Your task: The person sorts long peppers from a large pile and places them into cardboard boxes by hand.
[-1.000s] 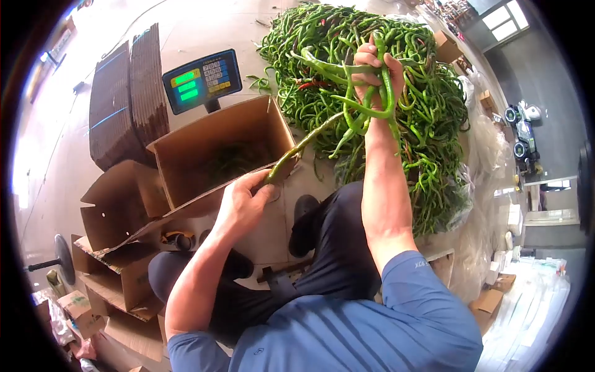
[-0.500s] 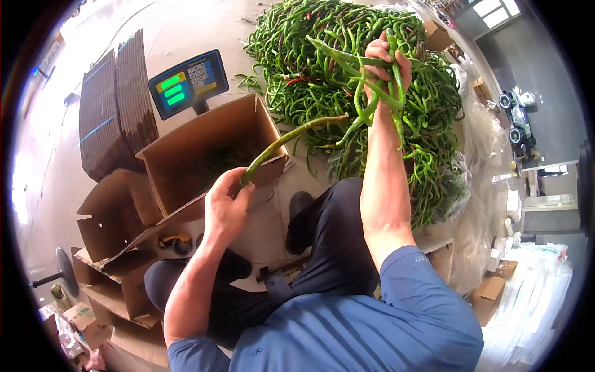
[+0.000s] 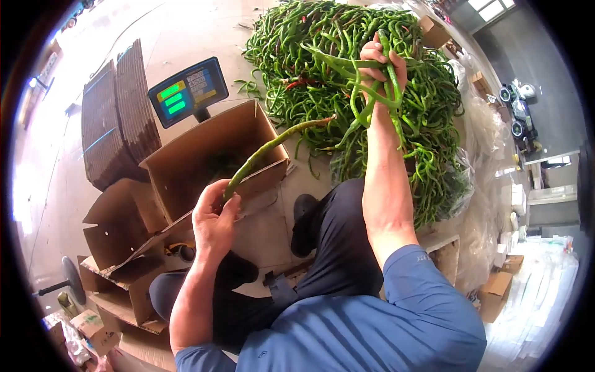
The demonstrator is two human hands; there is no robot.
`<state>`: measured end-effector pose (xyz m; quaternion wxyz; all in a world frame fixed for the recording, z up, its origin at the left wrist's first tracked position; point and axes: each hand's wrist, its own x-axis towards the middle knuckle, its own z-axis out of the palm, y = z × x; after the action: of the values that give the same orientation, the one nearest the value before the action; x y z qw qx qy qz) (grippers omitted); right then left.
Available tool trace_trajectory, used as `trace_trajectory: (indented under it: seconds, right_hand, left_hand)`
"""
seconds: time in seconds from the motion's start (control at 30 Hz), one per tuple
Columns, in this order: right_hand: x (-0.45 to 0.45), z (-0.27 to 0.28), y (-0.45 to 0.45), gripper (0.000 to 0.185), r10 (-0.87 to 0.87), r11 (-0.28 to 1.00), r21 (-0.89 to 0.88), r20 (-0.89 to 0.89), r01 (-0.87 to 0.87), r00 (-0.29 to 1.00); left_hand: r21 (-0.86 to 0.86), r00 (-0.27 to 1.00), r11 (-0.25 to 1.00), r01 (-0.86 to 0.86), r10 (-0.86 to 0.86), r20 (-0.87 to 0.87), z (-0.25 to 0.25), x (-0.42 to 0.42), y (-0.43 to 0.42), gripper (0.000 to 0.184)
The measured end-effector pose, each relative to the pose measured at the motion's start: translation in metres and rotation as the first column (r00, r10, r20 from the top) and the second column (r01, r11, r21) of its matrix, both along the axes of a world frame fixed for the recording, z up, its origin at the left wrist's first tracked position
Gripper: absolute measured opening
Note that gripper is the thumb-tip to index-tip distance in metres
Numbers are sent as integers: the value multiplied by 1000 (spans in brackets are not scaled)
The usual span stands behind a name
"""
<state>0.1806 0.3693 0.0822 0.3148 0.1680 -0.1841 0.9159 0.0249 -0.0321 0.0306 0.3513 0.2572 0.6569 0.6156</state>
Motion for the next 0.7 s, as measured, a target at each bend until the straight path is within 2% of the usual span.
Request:
trace_trajectory:
  seconds: [0.2, 0.27, 0.3, 0.33, 0.4, 0.43, 0.53, 0.6, 0.7]
  right_hand:
    - [-8, 1, -7, 45, 34, 999, 4, 26, -35, 999]
    - [-10, 3, -10, 42, 102, 995, -17, 21, -102, 995]
    - [-12, 1, -7, 39, 206, 978, 18, 3, -206, 979]
    - [-13, -2, -4, 36, 306, 951, 59, -6, -305, 952]
    - [-18, 3, -13, 32, 275, 959, 69, 17, -276, 961]
    - [-21, 1, -12, 34, 292, 955, 51, 15, -292, 956]
    - [-29, -2, -15, 47, 181, 983, 28, 23, -182, 983]
    - [-34, 0, -24, 50, 143, 990, 6, 52, -143, 988]
    - [-44, 0, -30, 50, 162, 986, 37, 59, -164, 985]
  left_hand:
    - [14, 999, 999, -34, 34, 16, 6, -8, -11, 28]
    - [5, 992, 998, -70, 70, -103, 7, -18, -15, 26]
    - [-7, 981, 994, -106, 103, -166, 8, -26, -21, 25]
    - [26, 938, 988, -153, 153, -312, 17, -35, -26, 22]
    - [32, 781, 977, -211, 188, -595, 34, -65, -45, 20]
    - [54, 767, 960, -273, 251, -591, 35, -82, -56, 19]
    - [137, 733, 880, -455, 457, -505, 35, -125, -89, 21]
    - [135, 723, 843, -521, 519, -455, 32, -149, -114, 20]
    - [87, 632, 800, -593, 531, -564, 22, -173, -143, 18]
